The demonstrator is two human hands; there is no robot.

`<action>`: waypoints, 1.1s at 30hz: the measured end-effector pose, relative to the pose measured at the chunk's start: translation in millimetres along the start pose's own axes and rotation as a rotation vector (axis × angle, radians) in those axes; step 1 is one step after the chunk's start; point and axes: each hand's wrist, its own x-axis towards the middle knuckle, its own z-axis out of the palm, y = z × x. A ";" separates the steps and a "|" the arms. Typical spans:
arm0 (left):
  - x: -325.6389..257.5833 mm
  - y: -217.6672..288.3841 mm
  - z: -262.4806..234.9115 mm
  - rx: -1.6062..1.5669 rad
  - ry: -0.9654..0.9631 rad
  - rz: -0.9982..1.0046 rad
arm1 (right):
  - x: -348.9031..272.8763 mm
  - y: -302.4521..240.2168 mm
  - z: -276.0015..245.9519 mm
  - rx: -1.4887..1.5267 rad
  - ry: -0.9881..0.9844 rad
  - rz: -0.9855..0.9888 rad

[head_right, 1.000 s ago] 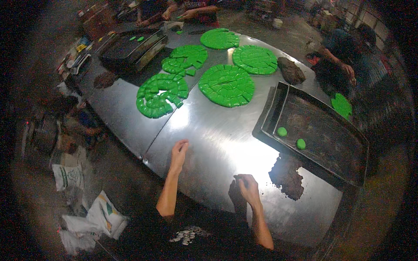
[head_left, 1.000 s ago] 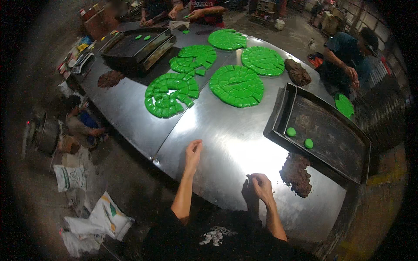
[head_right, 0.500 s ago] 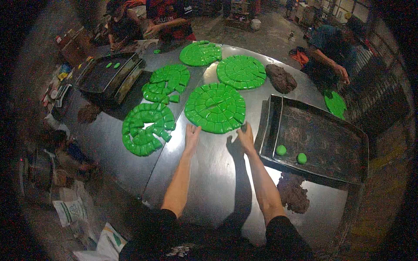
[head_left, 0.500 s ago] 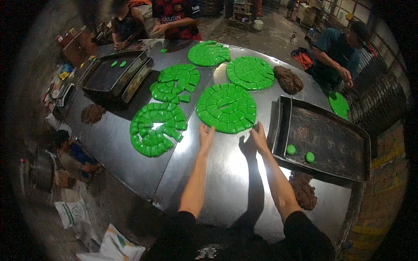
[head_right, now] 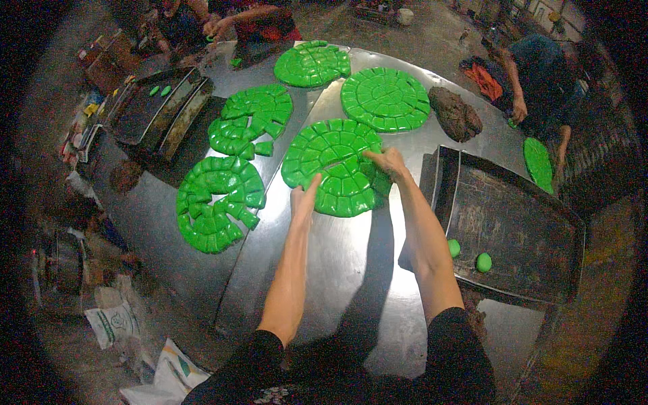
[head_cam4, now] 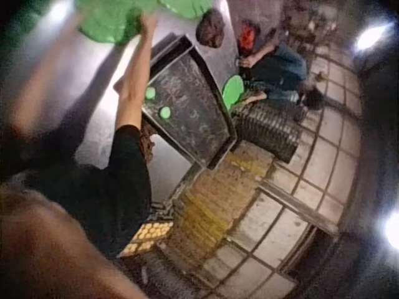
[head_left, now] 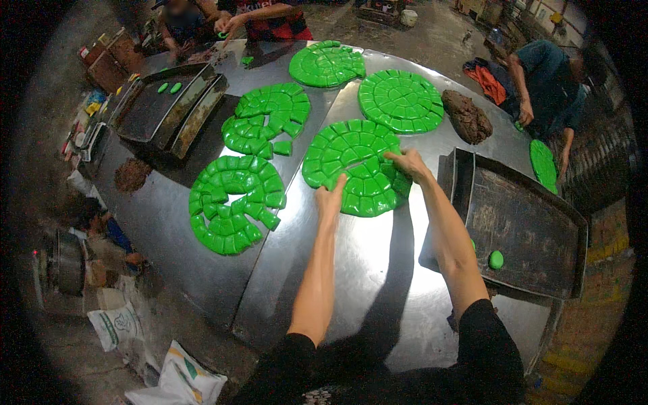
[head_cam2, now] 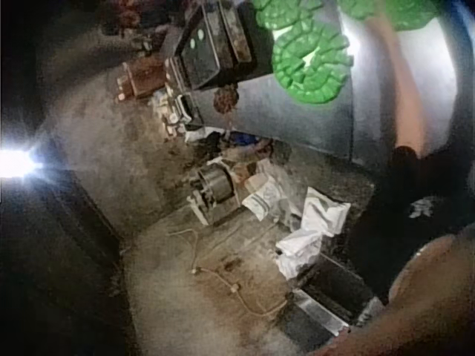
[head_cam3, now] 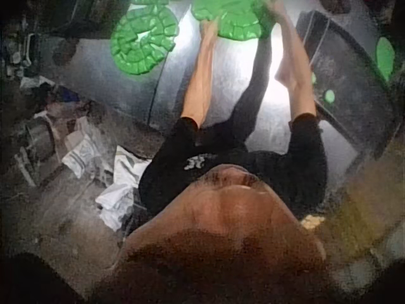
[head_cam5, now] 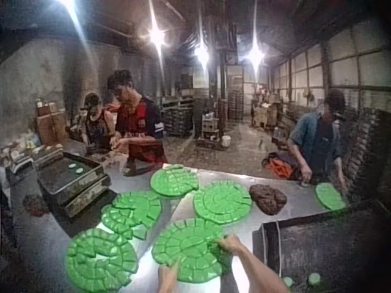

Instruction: The person takes small pieces of green dough, places a brown filling inside, and wraps the green dough around it to form a ball. The finished items are placed on a metal tray. Other people are also working at the same table.

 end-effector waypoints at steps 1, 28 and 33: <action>0.8 -0.4 -1.8 0.001 -0.071 -0.004 | -2.8 5.6 -2.1 -0.182 0.035 -0.127; -61.5 50.9 -37.8 -0.765 -0.750 -0.261 | -181.8 -68.9 -12.5 0.248 -0.390 -0.313; -185.9 73.7 -107.3 -0.637 -0.812 -0.144 | -334.5 -39.0 -49.6 0.365 -0.334 -0.357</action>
